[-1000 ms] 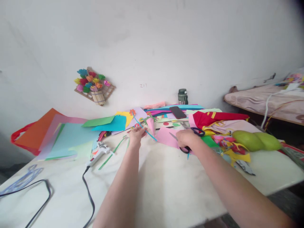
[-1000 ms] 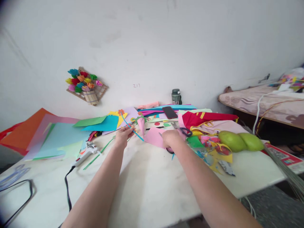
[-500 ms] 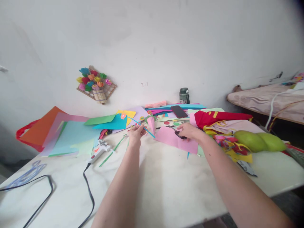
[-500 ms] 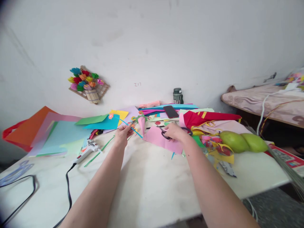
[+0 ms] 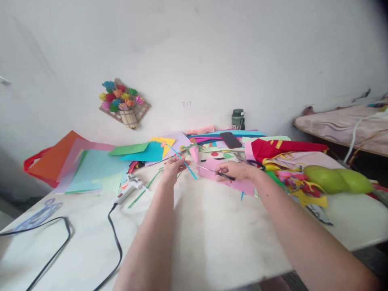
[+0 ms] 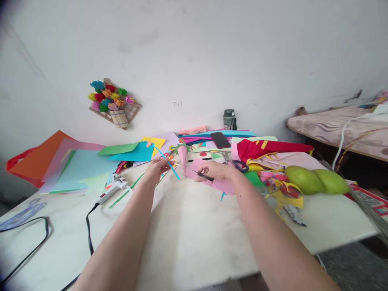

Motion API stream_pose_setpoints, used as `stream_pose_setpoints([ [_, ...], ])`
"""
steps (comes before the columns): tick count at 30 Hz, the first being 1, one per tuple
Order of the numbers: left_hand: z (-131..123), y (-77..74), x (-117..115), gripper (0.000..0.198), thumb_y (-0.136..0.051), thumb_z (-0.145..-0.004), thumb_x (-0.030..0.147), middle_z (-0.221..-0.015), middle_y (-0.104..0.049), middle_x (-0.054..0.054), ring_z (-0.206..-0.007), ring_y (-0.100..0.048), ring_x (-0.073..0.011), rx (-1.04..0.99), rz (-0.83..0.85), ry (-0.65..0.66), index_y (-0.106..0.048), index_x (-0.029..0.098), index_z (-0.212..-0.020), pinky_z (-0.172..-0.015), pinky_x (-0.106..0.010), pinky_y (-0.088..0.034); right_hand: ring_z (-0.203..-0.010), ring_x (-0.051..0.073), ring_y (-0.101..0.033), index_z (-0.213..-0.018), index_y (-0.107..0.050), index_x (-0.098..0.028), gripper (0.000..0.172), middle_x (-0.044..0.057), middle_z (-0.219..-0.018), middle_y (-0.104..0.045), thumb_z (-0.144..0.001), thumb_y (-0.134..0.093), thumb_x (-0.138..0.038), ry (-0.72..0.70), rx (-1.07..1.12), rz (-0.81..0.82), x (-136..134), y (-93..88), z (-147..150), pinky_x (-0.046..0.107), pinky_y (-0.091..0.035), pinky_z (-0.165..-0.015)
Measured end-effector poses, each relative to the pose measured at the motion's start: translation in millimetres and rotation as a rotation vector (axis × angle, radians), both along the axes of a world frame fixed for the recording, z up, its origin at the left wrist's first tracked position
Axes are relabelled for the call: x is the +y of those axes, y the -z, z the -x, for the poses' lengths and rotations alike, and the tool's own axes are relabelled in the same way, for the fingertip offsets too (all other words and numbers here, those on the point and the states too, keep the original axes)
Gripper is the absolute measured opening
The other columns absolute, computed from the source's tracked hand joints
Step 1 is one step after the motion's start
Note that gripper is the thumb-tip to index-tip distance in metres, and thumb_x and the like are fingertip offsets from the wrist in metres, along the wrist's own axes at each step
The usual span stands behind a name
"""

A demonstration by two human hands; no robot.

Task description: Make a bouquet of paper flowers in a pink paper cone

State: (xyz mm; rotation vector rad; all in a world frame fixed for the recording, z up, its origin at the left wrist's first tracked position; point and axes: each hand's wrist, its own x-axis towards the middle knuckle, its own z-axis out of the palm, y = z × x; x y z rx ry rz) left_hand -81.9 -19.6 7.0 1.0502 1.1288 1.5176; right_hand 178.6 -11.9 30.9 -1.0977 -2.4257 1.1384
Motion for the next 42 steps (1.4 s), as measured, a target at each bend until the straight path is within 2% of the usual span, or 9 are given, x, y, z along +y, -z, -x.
stream_pose_setpoints([
  [4, -1.4, -0.1, -0.3, 0.037, -0.079, -0.053, 0.038, -0.070, -0.072, -0.008, -0.073, -0.068, -0.0203, 0.000, 0.007, 0.085, -0.056, 0.016, -0.070, -0.075, -0.032, -0.049, -0.056, 0.009, -0.041, -0.081, -0.063, -0.015, 0.041, -0.002, -0.065, -0.053, -0.064, -0.069, -0.052, -0.099, -0.120, -0.059, 0.8, -3.2, 3.7, 0.023, -0.034, -0.054],
  [7, -5.2, -1.1, -1.1, 0.036, -0.079, -0.054, 0.037, -0.071, -0.072, -0.008, -0.073, -0.069, -0.0212, 0.016, 0.017, 0.133, -0.056, 0.015, -0.071, -0.077, -0.034, -0.049, -0.061, 0.010, -0.043, -0.079, -0.063, -0.016, 0.040, -0.001, -0.071, -0.055, -0.064, -0.069, -0.052, -0.112, -0.143, -0.088, -1.9, -6.7, 10.4, 0.023, -0.034, -0.057],
  [12, -8.7, -2.7, -0.9, 0.037, -0.079, -0.054, 0.038, -0.072, -0.072, -0.008, -0.073, -0.069, -0.0199, 0.049, 0.020, 0.163, -0.056, 0.016, -0.072, -0.075, -0.032, -0.048, -0.059, 0.010, -0.042, -0.075, -0.062, -0.017, 0.041, -0.002, -0.067, -0.053, -0.060, -0.070, -0.054, -0.109, -0.125, -0.105, -1.8, -3.9, 16.9, 0.024, -0.034, -0.056],
  [17, -9.2, -1.8, 0.3, 0.039, -0.079, -0.054, 0.041, -0.071, -0.072, -0.007, -0.070, -0.067, -0.0178, 0.066, 0.022, 0.142, -0.055, 0.016, -0.071, -0.067, -0.027, -0.046, -0.061, 0.012, -0.045, -0.075, -0.065, -0.017, 0.043, -0.002, -0.066, -0.054, -0.055, -0.075, -0.054, -0.065, -0.059, -0.073, 1.7, 2.3, 18.2, 0.025, -0.034, -0.056],
  [22, -8.6, -0.4, 1.2, 0.039, -0.079, -0.055, 0.042, -0.072, -0.072, -0.006, -0.071, -0.068, -0.0184, 0.059, 0.014, 0.138, -0.055, 0.016, -0.072, -0.068, -0.028, -0.046, -0.059, 0.012, -0.044, -0.071, -0.065, -0.017, 0.040, -0.003, -0.061, -0.050, -0.053, -0.076, -0.051, -0.044, -0.002, -0.052, 2.3, 5.9, 20.8, 0.025, -0.034, -0.055],
  [32, -10.2, -2.7, 0.3, 0.042, -0.080, -0.051, 0.044, -0.069, -0.071, -0.005, -0.070, -0.068, -0.0181, 0.064, 0.023, 0.126, -0.056, 0.017, -0.072, -0.068, -0.028, -0.047, -0.057, 0.009, -0.038, -0.068, -0.062, -0.015, 0.035, -0.004, -0.061, -0.046, -0.058, -0.072, -0.047, -0.078, -0.010, -0.046, -2.2, 2.4, 27.5, 0.024, -0.031, -0.054],
  [39, -7.5, -2.0, 1.4, 0.039, -0.080, -0.053, 0.042, -0.070, -0.072, -0.007, -0.069, -0.067, -0.0176, 0.054, 0.013, 0.119, -0.056, 0.017, -0.070, -0.069, -0.029, -0.047, -0.054, 0.009, -0.038, -0.071, -0.067, -0.013, 0.036, -0.004, -0.057, -0.046, -0.060, -0.071, -0.048, -0.082, 0.012, -0.076, 2.1, 7.3, 27.2, 0.024, -0.031, -0.052],
  [42, -4.7, -1.7, 2.8, 0.039, -0.080, -0.053, 0.042, -0.070, -0.071, -0.006, -0.072, -0.068, -0.0187, 0.034, -0.001, 0.082, -0.054, 0.017, -0.068, -0.069, -0.028, -0.047, -0.049, 0.008, -0.039, -0.074, -0.068, -0.014, 0.038, -0.005, -0.054, -0.047, -0.059, -0.072, -0.049, -0.055, 0.037, -0.003, 1.7, 7.6, 25.8, 0.023, -0.031, -0.048],
])
